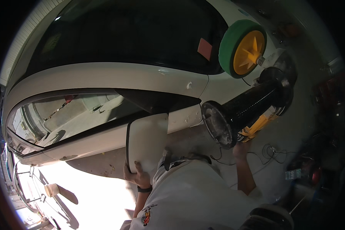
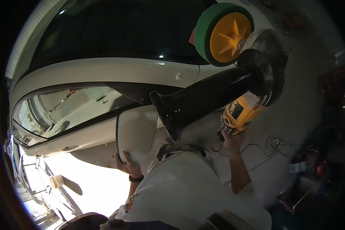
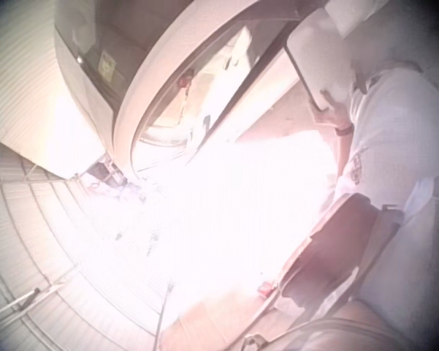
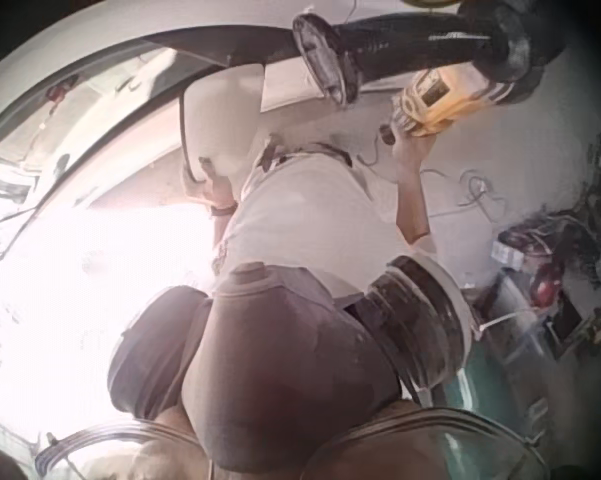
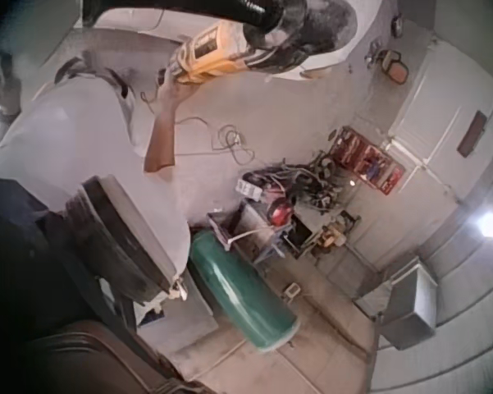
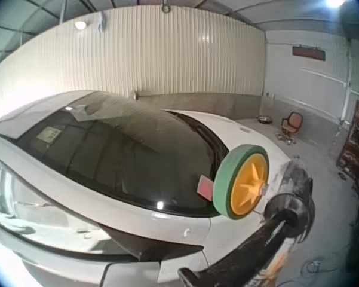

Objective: The person applies a white compound to the front fender of a white car with a yellow sponge, then uses a yellow orbital polisher to buff the area. The person opens the driver's door, polishes the door frame, and closes the door.

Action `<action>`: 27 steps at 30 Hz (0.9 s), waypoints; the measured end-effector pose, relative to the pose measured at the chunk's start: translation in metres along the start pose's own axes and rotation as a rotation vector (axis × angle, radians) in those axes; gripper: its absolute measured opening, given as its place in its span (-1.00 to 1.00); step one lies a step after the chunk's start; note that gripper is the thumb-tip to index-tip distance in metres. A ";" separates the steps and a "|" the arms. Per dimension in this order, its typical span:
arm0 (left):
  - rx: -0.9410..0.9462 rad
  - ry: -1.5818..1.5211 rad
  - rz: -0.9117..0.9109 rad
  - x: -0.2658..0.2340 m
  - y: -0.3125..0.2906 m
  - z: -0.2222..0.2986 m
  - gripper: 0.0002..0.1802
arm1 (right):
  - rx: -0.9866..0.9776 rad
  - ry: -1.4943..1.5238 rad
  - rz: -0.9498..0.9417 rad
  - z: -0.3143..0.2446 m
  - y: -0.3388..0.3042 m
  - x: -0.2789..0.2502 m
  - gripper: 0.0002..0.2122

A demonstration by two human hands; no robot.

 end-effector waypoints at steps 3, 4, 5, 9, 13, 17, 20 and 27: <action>0.430 0.208 0.027 0.008 0.013 0.002 -0.50 | 0.019 0.123 -0.043 -0.007 0.020 -0.006 -0.63; 0.319 -0.008 -0.002 0.009 0.028 0.001 -0.57 | 0.049 0.171 -0.052 -0.009 0.024 -0.007 -0.61; 0.283 -0.239 -0.052 0.012 0.050 0.002 -0.62 | 0.039 0.174 -0.066 -0.011 0.028 -0.008 -0.58; 0.035 -0.381 -0.212 0.039 0.148 -0.010 -0.42 | 0.067 0.163 -0.033 -0.013 0.033 -0.016 -0.55; 0.008 -0.196 -0.249 0.044 0.176 0.002 -0.48 | 0.039 0.200 -0.009 -0.009 0.008 -0.013 -0.70; 0.581 0.044 -0.225 0.039 0.173 0.101 -0.54 | 0.020 0.001 0.026 -0.004 -0.044 0.005 -0.79; 0.567 -0.605 -0.863 0.043 0.130 0.185 -0.26 | 0.209 0.069 0.158 0.000 -0.090 0.026 -0.76; 0.348 -0.327 -1.326 0.079 0.090 0.208 -0.51 | 0.383 -0.097 -0.104 0.046 -0.147 0.067 -0.85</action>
Point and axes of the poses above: each hand's wrist, its own y-axis towards the middle knuckle, its own x-axis out of the palm, z = x × y, the point moved 2 cm from there along y, towards the middle knuckle, and after that the axes turned 10 degrees about -y, right-handed, at the moved point
